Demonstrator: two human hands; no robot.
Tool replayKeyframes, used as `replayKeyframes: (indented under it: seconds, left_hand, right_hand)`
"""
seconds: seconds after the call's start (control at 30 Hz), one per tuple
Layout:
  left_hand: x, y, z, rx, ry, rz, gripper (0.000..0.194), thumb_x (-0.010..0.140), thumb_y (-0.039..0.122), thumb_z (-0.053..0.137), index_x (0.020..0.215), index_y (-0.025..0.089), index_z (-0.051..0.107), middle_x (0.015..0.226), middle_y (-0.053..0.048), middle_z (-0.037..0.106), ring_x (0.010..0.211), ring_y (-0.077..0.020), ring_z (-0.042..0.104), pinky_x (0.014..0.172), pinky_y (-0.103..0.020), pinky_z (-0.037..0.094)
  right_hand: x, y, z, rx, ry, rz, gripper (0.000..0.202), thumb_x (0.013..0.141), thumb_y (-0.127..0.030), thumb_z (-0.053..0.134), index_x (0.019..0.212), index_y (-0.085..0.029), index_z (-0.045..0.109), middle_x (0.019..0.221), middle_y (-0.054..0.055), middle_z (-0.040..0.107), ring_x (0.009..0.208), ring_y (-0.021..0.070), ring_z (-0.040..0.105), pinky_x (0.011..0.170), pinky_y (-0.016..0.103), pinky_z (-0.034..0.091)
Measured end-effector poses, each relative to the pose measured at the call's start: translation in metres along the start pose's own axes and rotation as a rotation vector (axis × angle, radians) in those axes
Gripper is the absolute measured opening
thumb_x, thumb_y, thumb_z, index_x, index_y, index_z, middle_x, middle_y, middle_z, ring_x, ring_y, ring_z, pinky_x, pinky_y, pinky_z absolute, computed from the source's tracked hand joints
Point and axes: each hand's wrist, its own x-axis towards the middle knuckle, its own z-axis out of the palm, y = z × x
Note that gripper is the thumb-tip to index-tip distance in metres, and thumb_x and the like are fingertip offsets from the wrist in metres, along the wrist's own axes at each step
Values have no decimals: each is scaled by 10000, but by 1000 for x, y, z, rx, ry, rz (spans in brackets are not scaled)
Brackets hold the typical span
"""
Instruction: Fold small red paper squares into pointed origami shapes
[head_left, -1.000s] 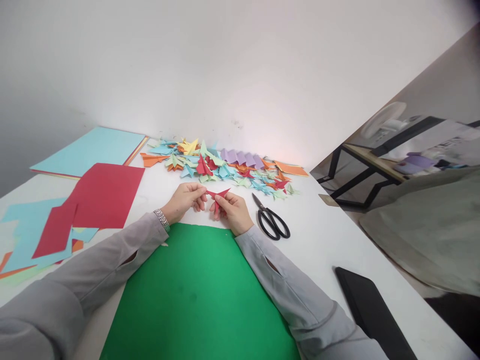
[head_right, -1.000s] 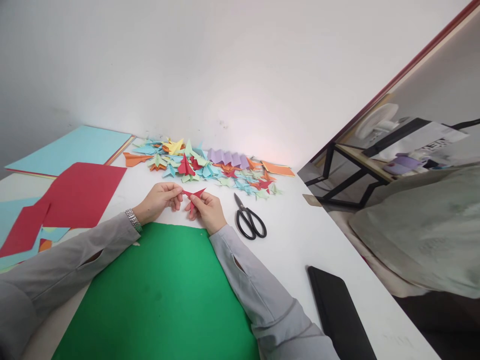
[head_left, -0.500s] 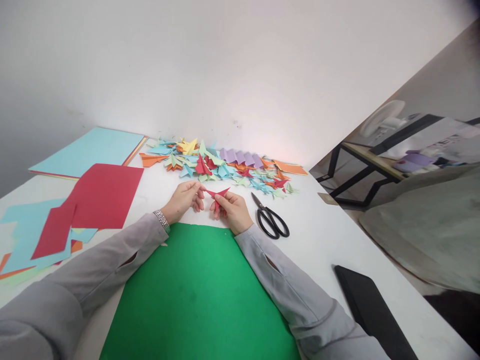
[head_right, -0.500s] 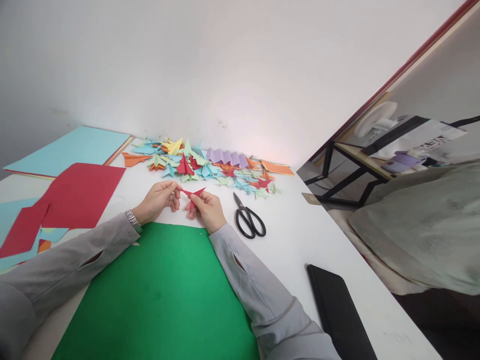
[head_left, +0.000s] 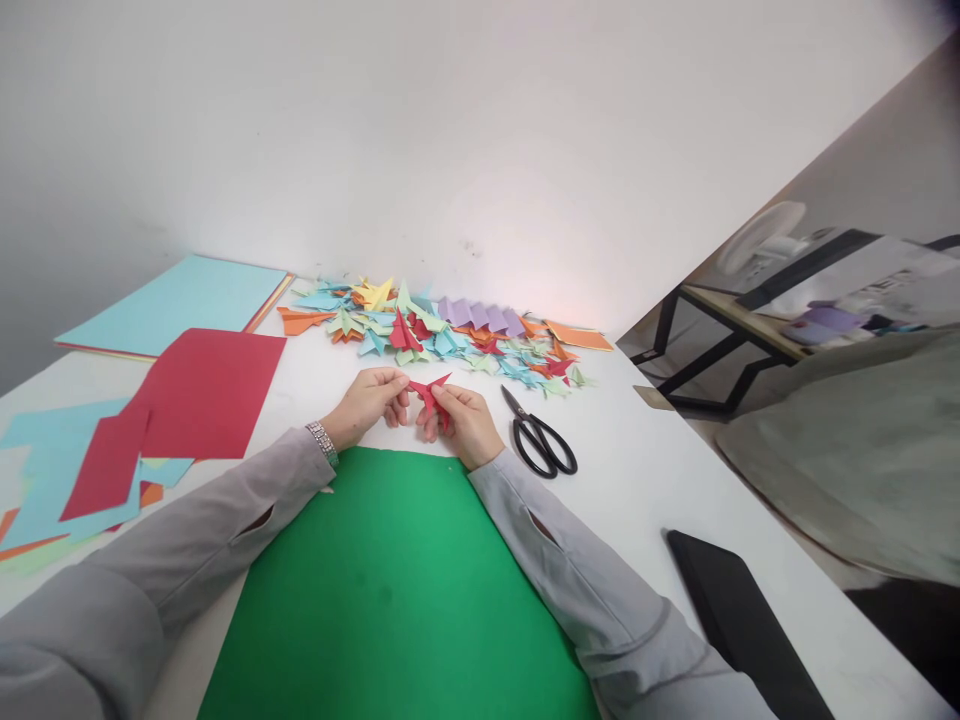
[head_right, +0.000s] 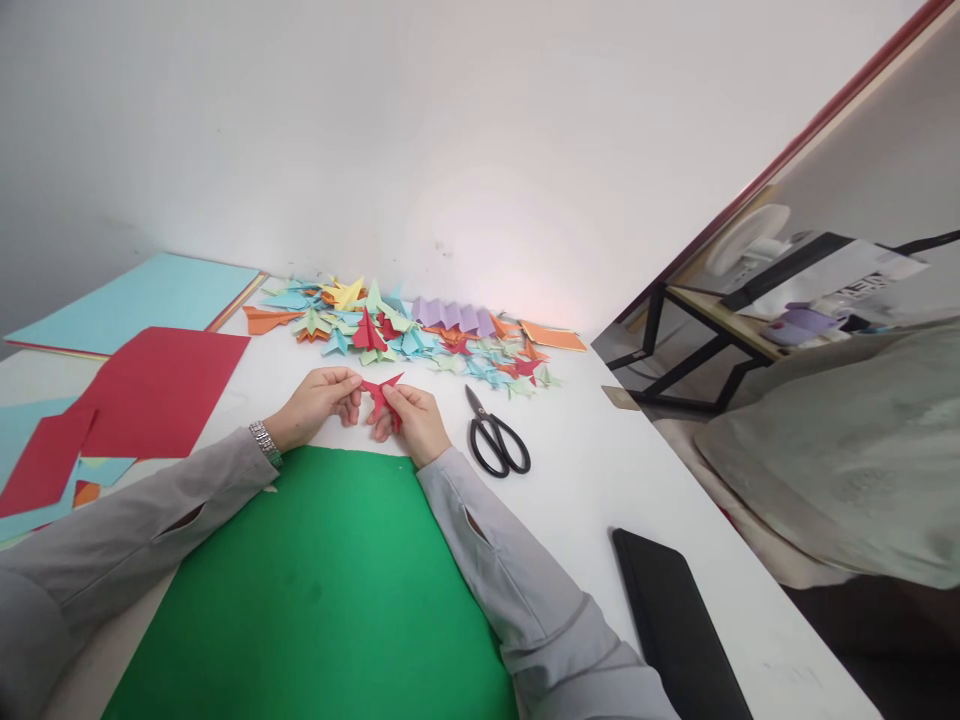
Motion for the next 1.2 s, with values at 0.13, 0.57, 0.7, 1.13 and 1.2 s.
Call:
replayKeyframes:
  seconds: [0.13,0.57,0.7,1.13,1.2]
  left_hand:
    - [-1,2,2,-51,26,25,280,785,341,619,615,142,520,452,6,554,385,-99,543,396,-194,407]
    - [-2,2,0,-113,68,32,320,608,367,770,612,146,538,451,21,561,375,-91,519,378,-196,376]
    - [-2,2,-1,-100,59,47,319,613,373,771,617,145,548,459,23,564,378,-89,519,380,-197,379]
    - [-3,5,3,14,16,27,325,620,400,770,595,112,623,471,-9,583,395,-80,508,383,-195,370]
    - [-3,4,3,2,27,21,307,622,386,769,598,113,631,464,-6,579,393,-82,508,382,-195,367]
  right_hand:
    - [0,-1,1,-17,-3,6,386,666,-497,726,593,-149,576,494,18,648,330,89,524,327,180,408]
    - [-1,-3,2,22,25,75,487,646,-630,674,595,-160,553,461,36,643,306,108,519,310,198,413]
    - [-1,-2,2,7,25,59,470,606,-589,730,574,-159,543,463,23,640,315,99,528,314,179,405]
    - [-3,-1,1,-19,-16,38,391,654,-526,717,637,-159,583,486,4,644,338,93,534,342,181,416]
    - [-3,-2,1,-17,-15,45,356,645,-490,733,663,-161,597,483,-2,645,345,98,544,346,181,420]
